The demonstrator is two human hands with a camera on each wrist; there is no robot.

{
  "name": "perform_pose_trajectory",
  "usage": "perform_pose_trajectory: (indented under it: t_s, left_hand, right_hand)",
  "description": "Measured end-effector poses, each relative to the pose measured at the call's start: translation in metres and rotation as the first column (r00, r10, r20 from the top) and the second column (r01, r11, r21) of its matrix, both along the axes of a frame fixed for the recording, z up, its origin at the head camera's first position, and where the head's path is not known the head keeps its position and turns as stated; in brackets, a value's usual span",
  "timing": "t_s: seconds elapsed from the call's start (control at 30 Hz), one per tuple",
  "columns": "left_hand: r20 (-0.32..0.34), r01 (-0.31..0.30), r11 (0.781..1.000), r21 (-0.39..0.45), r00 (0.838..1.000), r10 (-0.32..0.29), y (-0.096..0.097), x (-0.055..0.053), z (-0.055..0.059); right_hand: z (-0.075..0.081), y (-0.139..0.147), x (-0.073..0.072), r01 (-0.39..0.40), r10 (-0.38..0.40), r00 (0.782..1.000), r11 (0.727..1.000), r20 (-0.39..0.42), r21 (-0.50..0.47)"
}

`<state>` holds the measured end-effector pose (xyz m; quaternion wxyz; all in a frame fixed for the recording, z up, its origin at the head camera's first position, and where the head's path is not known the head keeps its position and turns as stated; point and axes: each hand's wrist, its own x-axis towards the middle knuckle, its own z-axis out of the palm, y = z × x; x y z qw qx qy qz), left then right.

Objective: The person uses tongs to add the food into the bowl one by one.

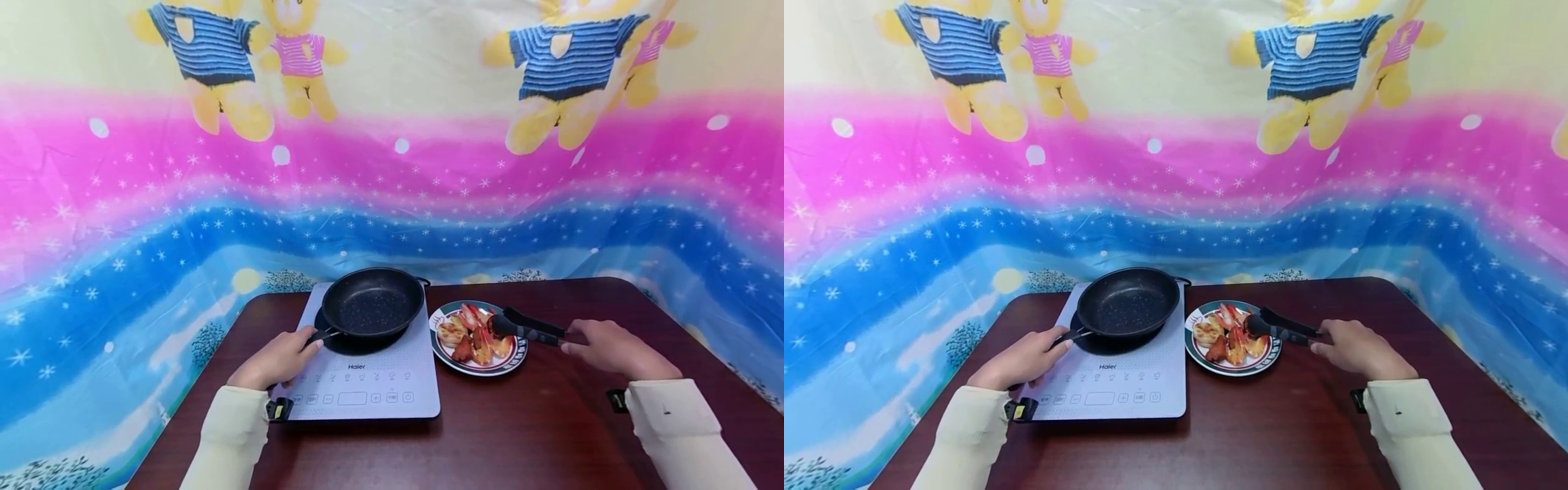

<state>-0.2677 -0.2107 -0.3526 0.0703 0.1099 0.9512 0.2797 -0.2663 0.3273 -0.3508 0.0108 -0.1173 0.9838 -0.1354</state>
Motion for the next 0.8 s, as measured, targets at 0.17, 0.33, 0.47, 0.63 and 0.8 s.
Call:
perform_pose_trajectory:
  t_s: [0.17, 0.33, 0.47, 0.63, 0.8]
  left_hand:
    - [-0.056, -0.039, 0.999, -0.030, 0.998, 0.037, 0.003, -0.004, -0.005]
    - [-0.191, -0.072, 0.993, -0.098, 0.980, 0.052, 0.007, -0.006, -0.010]
    - [-0.273, -0.104, 0.985, -0.139, 0.960, 0.063, 0.011, -0.008, -0.012]
    - [-0.311, -0.123, 0.975, -0.183, 0.948, 0.061, 0.015, -0.009, -0.014]
    - [-0.330, -0.131, 0.969, -0.211, 0.942, 0.056, 0.018, -0.011, -0.014]
  right_hand:
    - [-0.001, -0.001, -0.001, 0.000, 0.000, 1.000, 1.000, 0.007, 0.002]
    - [0.001, -0.002, -0.001, -0.005, 0.005, 1.000, 1.000, 0.022, -0.010]
    - [0.001, -0.002, -0.002, -0.009, 0.009, 1.000, 1.000, 0.030, -0.020]
    - [0.000, -0.001, -0.004, -0.010, 0.011, 0.999, 1.000, 0.046, -0.021]
    - [0.000, -0.001, -0.005, -0.005, 0.006, 0.998, 1.000, 0.060, -0.018]
